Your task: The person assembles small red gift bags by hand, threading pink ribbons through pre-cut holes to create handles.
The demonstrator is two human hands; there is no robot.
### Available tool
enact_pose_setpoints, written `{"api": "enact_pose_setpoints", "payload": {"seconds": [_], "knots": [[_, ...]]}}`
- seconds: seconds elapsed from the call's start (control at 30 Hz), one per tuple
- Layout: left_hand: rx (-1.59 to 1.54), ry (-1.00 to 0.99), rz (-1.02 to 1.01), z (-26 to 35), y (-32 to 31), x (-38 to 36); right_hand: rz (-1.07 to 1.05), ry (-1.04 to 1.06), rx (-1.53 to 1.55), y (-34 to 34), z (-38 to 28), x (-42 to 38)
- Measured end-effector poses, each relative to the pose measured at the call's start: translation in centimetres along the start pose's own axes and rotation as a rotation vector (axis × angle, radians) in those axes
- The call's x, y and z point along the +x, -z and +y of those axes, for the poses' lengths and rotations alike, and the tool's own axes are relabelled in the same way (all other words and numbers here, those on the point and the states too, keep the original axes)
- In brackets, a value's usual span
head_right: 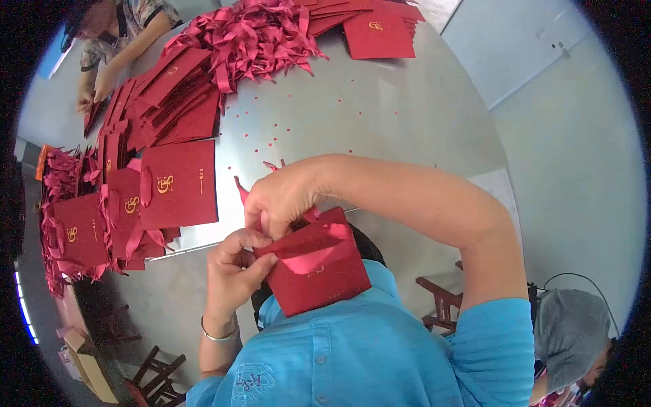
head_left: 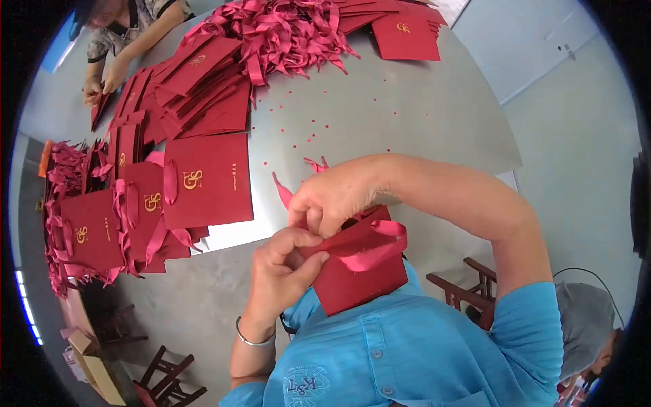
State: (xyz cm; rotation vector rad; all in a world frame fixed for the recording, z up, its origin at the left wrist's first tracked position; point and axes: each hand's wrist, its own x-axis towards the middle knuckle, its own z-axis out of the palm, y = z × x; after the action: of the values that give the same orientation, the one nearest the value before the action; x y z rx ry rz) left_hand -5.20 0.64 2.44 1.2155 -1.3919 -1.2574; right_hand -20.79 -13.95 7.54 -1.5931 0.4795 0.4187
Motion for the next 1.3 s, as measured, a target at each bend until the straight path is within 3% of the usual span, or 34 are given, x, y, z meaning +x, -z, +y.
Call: {"api": "enact_pose_setpoints", "payload": {"seconds": [0.07, 0.17, 0.4, 0.67, 1.3], "knots": [[-0.035, -0.041, -0.010, -0.1, -0.1, 0.0, -0.051, -0.022, 0.097, 0.0, 0.0, -0.2], [-0.040, 0.047, -0.049, 0.5, -0.1, -0.1, -0.090, -0.013, 0.133, 0.1, 1.1, 0.3], [-0.006, 0.103, -0.009, 1.0, -0.6, 0.2, -0.191, 0.008, 0.078, 0.7, 1.9, 1.2], [0.000, 0.131, -0.039, 0.3, -0.2, 0.6, 0.084, -0.006, -0.027, -0.8, 0.9, 0.4], [-0.001, 0.151, -0.015, -1.3, 0.1, 0.6, 0.359, 0.102, -0.174, -1.8, 2.0, 0.5]]}}
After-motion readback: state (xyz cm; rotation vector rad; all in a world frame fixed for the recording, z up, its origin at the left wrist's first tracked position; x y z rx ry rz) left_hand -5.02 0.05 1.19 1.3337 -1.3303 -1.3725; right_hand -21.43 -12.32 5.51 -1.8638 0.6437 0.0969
